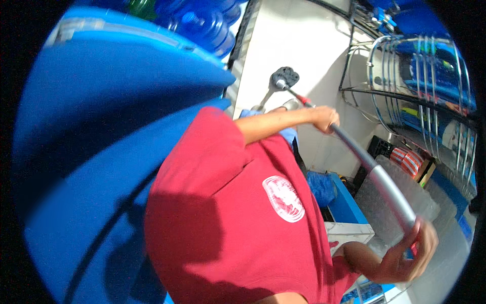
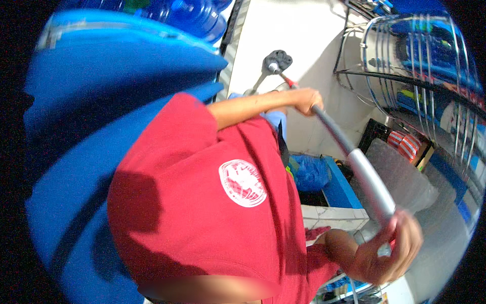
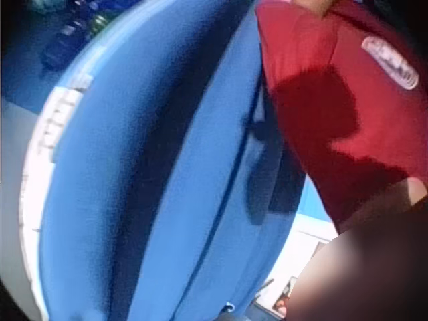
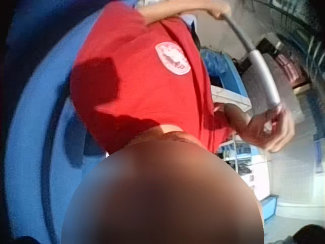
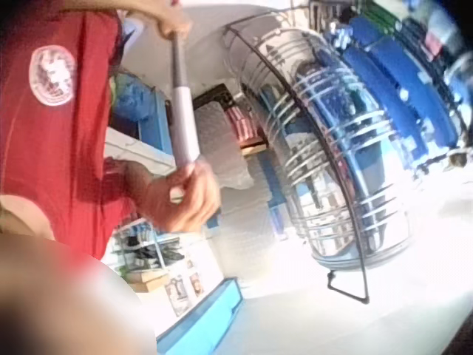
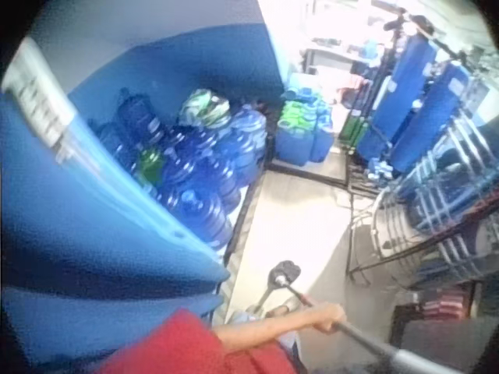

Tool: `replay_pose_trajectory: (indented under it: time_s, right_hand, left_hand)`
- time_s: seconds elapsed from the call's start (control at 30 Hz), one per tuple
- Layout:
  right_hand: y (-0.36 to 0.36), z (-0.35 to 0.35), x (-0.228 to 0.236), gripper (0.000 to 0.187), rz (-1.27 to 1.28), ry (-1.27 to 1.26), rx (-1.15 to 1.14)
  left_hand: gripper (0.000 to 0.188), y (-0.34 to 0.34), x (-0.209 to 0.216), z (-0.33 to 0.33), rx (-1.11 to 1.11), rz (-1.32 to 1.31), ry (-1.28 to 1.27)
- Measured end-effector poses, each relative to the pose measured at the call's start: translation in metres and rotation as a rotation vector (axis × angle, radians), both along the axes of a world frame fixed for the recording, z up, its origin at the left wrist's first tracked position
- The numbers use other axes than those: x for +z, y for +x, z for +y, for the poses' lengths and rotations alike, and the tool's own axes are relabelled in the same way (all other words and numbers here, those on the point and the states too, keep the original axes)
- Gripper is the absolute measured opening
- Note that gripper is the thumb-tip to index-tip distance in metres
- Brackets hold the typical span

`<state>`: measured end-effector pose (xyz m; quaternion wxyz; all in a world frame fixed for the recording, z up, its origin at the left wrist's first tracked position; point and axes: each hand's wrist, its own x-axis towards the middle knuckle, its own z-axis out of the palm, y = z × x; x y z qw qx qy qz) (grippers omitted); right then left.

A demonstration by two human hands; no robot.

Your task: The person mops a tiled floor using a long-handled mop with a dark head. They repeatedly push and pull the mop across the floor, moving around a metal rack and past stacked water bottles and a washing machine.

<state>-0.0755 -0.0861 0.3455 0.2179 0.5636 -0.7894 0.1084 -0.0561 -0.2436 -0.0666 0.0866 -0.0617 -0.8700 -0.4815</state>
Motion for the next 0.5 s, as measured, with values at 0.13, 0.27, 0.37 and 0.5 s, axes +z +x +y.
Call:
replay_pose_trajectory:
  time_s: [0.13,0.27,0.37,0.5]
  right_hand:
    - [-0.010,-0.033,0.011,0.014,0.022,0.152,-0.030]
    - [-0.027,-0.061,0.014,0.024,-0.191,0.113,0.113]
    - [-0.025,-0.084,0.013,0.029,0.620,0.343,0.115]
    - [-0.016,-0.096,-0.001,0.033,0.621,0.735,0.111]
  left_hand:
    - [0.014,0.006,-0.014,-0.013,0.202,0.103,0.068]
    - [0.016,0.005,-0.013,-0.021,0.473,0.189,0.074]
    - [0.017,-0.001,-0.015,-0.026,0.534,0.164,0.110]
    - [0.022,-0.005,-0.028,-0.021,0.526,0.112,0.205]
